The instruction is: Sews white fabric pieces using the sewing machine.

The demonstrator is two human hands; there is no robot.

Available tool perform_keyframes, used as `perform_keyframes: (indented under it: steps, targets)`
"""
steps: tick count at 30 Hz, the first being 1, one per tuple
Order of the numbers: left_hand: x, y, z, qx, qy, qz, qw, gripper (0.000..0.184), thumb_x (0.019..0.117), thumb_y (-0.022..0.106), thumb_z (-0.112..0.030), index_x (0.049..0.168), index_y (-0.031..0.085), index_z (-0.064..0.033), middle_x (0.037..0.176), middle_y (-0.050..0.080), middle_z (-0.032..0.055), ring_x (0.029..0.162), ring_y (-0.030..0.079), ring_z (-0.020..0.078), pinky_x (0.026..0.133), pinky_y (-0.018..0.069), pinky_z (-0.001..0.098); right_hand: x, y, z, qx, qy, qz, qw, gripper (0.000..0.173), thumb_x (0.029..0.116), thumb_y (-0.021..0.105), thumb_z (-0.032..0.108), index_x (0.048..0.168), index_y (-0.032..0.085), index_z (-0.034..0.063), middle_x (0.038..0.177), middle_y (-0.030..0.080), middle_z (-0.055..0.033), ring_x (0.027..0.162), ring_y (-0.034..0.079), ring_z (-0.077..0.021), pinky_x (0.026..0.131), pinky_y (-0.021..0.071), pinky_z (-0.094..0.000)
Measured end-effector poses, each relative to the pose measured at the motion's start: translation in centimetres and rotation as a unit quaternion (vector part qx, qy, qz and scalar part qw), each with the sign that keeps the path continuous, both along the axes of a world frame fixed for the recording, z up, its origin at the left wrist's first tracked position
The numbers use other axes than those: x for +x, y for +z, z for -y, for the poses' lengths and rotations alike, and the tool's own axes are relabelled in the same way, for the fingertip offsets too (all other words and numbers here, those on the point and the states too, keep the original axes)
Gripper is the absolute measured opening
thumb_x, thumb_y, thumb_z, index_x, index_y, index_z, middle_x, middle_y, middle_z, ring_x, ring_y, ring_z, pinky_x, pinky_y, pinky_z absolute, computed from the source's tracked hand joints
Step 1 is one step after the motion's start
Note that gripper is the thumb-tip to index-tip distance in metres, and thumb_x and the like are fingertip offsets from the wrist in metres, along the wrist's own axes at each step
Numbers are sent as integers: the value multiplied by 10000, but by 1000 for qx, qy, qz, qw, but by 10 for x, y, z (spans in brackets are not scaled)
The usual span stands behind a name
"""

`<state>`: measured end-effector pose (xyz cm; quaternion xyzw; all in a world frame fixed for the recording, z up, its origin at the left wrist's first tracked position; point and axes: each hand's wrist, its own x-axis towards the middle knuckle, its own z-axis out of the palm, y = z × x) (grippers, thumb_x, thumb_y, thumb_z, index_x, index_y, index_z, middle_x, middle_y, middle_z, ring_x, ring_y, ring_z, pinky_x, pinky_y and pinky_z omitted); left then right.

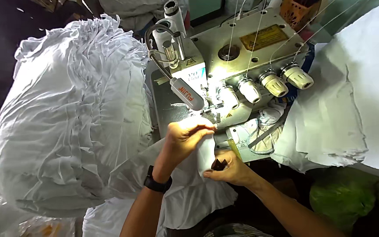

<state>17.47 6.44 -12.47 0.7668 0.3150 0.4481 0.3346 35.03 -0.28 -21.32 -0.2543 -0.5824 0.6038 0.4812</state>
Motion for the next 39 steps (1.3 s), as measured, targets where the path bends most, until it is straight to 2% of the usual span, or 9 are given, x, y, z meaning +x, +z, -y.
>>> perform_keyframes:
  steps: [7, 12, 15, 22, 29, 33, 35, 37, 39]
  targets:
    - [-7, -11, 7, 87, 203, -141, 965, 56, 827, 787, -59, 840, 749, -21, 918, 667, 69, 870, 628, 69, 781, 508, 166, 1, -13, 16, -76, 8, 52, 996, 134, 845, 697, 43, 729, 637, 14, 818, 617, 22, 734, 529, 68, 643, 432, -93]
    - [18, -21, 55, 179, 326, -384, 845, 216, 996, 621, -211, 1016, 790, -77, 963, 711, 141, 930, 667, 316, 887, 468, 513, 0, -27, 35, 79, -31, 140, 986, 305, 956, 654, 148, 714, 631, -37, 731, 626, -105, 686, 579, -44, 638, 472, -140]
    - [35, -38, 70, 198, 383, -418, 799, 272, 1003, 553, -190, 1106, 787, -100, 1098, 755, 97, 1081, 682, 303, 1010, 432, 514, 3, -29, 45, 160, -65, 150, 974, 260, 967, 638, 107, 740, 614, -18, 750, 624, -124, 709, 601, -87, 674, 499, -147]
    - [27, -39, 51, 137, 330, -344, 869, 301, 1024, 484, -153, 1101, 763, -68, 1211, 739, 123, 1280, 614, 368, 1077, 376, 632, -3, -18, 31, 182, -167, 162, 955, 303, 967, 641, 127, 701, 573, 0, 675, 560, -86, 656, 554, -75, 623, 460, -146]
    - [-1, -18, 30, 96, 224, -341, 908, 327, 1042, 457, -183, 1049, 735, -11, 1212, 724, 149, 1224, 649, 310, 1062, 460, 512, -3, 2, 22, 84, -83, 83, 989, 293, 954, 649, 124, 698, 586, -5, 669, 596, -33, 634, 539, 32, 586, 437, -94]
    - [-26, -4, 0, -2, 165, -275, 947, 392, 1018, 496, -149, 1321, 599, 77, 1393, 617, 192, 1344, 566, 272, 1179, 362, 501, -16, 18, 2, -79, -131, 45, 987, 240, 894, 676, 109, 665, 610, 132, 602, 556, 138, 546, 487, 99, 514, 403, -103]
    - [-44, -8, -14, -26, 173, -201, 964, 356, 1020, 524, -174, 1277, 553, 70, 1481, 523, 208, 1351, 531, 258, 1136, 406, 445, -23, 24, -8, -123, -159, 6, 980, 247, 876, 686, 70, 657, 621, 163, 574, 545, 150, 511, 481, 81, 491, 404, -120]
    - [-66, -20, -14, -76, 194, -155, 966, 545, 1031, 506, -367, 1407, 471, 26, 1600, 380, 180, 1441, 430, 206, 1147, 400, 391, -27, 24, -17, -113, -173, -5, 978, 274, 876, 685, 60, 640, 597, 166, 570, 521, 150, 507, 457, 81, 488, 381, -118]
    - [-88, -28, 15, -182, 206, -171, 946, 802, 950, 569, -548, 1524, 394, -16, 1550, 451, 147, 1388, 479, 165, 1113, 440, 388, -27, 22, -18, -93, -173, 2, 980, 290, 883, 680, 66, 625, 583, 156, 572, 513, 145, 514, 446, 84, 491, 367, -113]
